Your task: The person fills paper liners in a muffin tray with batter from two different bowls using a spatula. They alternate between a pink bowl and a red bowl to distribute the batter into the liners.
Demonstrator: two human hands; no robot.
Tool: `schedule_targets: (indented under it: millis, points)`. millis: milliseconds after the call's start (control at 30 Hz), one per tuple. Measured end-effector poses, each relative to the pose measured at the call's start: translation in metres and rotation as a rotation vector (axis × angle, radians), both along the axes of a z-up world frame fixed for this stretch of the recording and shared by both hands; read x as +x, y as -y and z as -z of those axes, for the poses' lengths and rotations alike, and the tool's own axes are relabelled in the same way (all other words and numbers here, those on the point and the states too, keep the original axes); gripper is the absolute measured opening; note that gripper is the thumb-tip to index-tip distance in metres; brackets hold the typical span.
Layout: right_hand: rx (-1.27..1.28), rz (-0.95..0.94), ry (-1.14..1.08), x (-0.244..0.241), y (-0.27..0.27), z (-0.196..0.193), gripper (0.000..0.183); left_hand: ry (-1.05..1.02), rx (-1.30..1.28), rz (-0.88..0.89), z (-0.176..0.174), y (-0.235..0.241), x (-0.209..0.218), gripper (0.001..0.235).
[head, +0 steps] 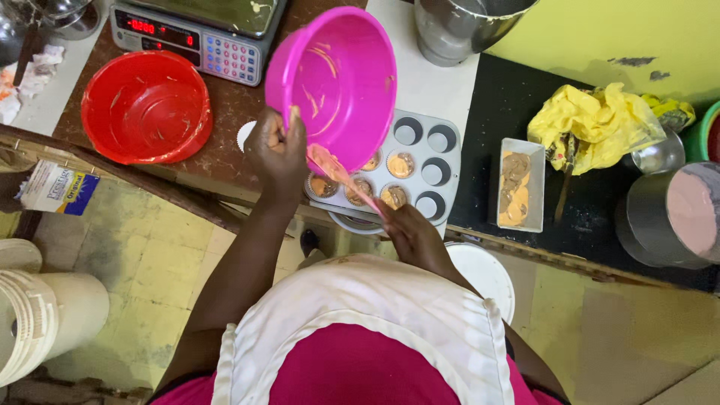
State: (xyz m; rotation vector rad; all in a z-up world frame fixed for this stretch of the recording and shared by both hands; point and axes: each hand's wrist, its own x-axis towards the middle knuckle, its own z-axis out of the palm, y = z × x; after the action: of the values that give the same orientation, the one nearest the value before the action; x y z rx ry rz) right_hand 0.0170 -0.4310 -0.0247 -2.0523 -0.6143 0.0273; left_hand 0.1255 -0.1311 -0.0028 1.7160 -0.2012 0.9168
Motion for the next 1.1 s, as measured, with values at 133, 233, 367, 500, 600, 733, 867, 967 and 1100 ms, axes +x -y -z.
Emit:
schedule_targets:
  millis: [133, 233, 367, 500, 600, 733, 867, 967, 1100]
  points:
    - [0.069, -0.04, -0.074, -0.01, 0.019, -0.025, 0.043, -0.078, -0.153, 0.011, -0.007, -0.004, -0.005, 0.028]
    - [0.071, 0.092, -0.197, -0.006, 0.038, -0.022, 0.029, -0.145, -0.063, 0.045, 0.0, -0.003, -0.016, 0.028]
    - [-0.05, 0.171, -0.323, 0.0, 0.029, -0.034, 0.037, 0.137, 0.32, -0.035, 0.005, 0.008, -0.008, 0.045]
    - [0.35, 0.09, -0.74, -0.009, 0.033, -0.038, 0.036, 0.26, 0.518, -0.096, 0.024, -0.014, 0.006, 0.044]
    - [0.476, 0.176, -0.615, -0.007, 0.036, -0.019, 0.037, 0.255, 0.399, -0.279, 0.016, -0.033, 0.003, 0.039]
    - [0.027, 0.429, 0.014, 0.002, 0.019, 0.0, 0.043, 0.217, 0.3, -0.576, -0.018, -0.072, -0.014, 0.04]
    - [-0.42, 0.368, 0.161, 0.021, 0.017, 0.05, 0.041, 0.238, -0.003, -0.516, 0.002, -0.104, -0.041, 0.038]
    - [-0.532, 0.313, 0.182, 0.026, 0.019, 0.083, 0.042, 0.223, 0.085, -0.553, 0.024, -0.125, -0.061, 0.05]
    - [-0.514, 0.345, 0.175, 0.023, 0.02, 0.075, 0.042, 0.161, 0.031, -0.569, 0.048, -0.142, -0.101, 0.049]
